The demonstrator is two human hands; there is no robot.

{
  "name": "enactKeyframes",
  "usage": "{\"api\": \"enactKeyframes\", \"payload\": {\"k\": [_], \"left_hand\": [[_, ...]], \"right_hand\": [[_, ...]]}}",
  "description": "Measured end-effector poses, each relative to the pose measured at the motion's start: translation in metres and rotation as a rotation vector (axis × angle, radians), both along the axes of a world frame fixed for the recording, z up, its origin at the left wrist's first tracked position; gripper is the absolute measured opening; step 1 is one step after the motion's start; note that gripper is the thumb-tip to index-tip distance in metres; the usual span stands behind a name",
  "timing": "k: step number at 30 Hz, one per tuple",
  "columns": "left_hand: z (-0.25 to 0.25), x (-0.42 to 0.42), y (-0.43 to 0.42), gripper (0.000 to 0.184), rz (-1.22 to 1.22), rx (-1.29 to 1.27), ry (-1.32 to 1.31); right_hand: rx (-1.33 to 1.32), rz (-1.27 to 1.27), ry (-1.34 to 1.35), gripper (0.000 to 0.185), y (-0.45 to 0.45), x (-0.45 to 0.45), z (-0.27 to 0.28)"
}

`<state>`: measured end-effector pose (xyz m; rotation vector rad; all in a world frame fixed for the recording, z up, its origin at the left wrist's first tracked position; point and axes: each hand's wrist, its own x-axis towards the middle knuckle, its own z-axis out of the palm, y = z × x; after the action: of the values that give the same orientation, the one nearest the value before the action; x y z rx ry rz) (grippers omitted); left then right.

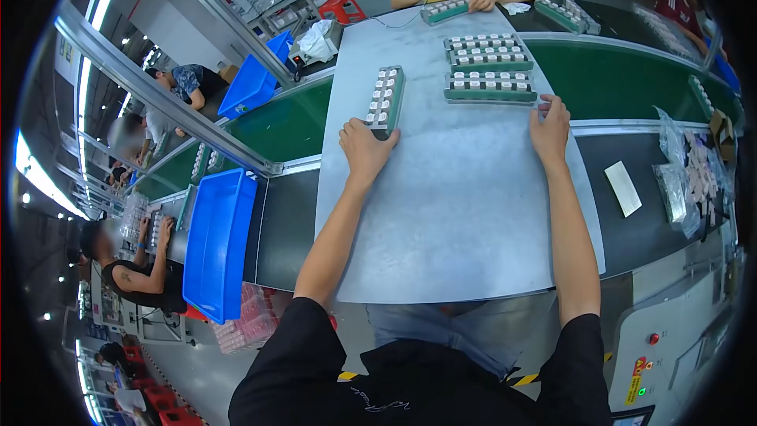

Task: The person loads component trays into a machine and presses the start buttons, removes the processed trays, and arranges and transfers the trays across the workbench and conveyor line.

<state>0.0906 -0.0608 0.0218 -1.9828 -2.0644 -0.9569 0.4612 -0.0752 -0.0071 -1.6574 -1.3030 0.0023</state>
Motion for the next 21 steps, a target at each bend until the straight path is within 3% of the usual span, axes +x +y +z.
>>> {"api": "enactKeyframes", "payload": {"k": [11, 16, 18, 21], "left_hand": [[0.005, -0.018, -0.137, 0.063, -0.261, -0.079, 0.081], [0.011, 0.002, -0.178, 0.061, -0.243, -0.193, -0.109], [0.006, 0.0, -0.183, 0.061, -0.277, -0.103, -0.016], [0.012, 0.01, -0.2, 0.062, -0.266, -0.112, 0.012]], "right_hand": [[0.237, -0.111, 0.057, 0.038, 0.015, -0.008, -0.018], [0.171, -0.178, 0.052, 0.036, 0.001, -0.008, -0.008], [0.059, -0.068, 0.066, 0.044, 0.0, -0.005, 0.0], [0.135, -0.234, -0.054, 0.037, 0.012, -0.009, -0.014]]}}
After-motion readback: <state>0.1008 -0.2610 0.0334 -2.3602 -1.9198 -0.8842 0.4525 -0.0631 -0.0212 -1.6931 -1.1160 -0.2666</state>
